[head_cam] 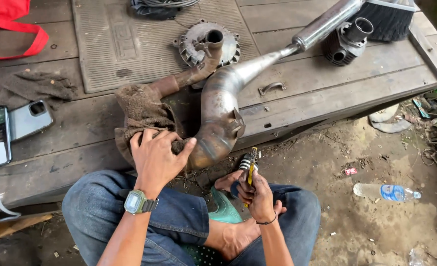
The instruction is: Brushing and cleaning a motorcycle exhaust pipe with a small brush and cloth, followed by inspecting and manipulating a curved pipe section.
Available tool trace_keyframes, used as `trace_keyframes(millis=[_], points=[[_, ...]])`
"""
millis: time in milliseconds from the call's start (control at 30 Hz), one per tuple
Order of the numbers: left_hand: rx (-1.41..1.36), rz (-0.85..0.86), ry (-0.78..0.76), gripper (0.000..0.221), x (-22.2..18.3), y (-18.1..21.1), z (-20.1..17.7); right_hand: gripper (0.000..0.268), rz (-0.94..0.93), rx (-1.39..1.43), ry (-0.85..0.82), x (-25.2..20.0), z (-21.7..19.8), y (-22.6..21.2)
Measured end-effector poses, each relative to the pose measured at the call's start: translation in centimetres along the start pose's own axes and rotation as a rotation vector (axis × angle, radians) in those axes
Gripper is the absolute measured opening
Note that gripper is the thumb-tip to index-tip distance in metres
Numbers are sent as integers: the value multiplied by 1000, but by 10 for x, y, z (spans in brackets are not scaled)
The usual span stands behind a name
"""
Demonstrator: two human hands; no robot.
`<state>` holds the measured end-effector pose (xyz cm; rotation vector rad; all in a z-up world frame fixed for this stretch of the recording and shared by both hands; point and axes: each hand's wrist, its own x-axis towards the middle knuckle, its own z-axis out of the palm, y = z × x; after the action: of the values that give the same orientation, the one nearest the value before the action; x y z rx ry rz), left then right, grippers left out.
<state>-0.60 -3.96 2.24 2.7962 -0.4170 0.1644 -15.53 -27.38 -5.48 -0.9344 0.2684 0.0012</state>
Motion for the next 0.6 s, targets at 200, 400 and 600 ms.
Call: trace_keyframes(millis=[200,400,600], points=[[35,-25,61,42,1,1,9,40,112,158,-76,0,3,-6],[20,127,121,37,-5,-5,6,41,243,349,-130,-3,-9,11],[53,256,45,56,-8,-2,-8,44,328,464,-249,-13,6,-3]])
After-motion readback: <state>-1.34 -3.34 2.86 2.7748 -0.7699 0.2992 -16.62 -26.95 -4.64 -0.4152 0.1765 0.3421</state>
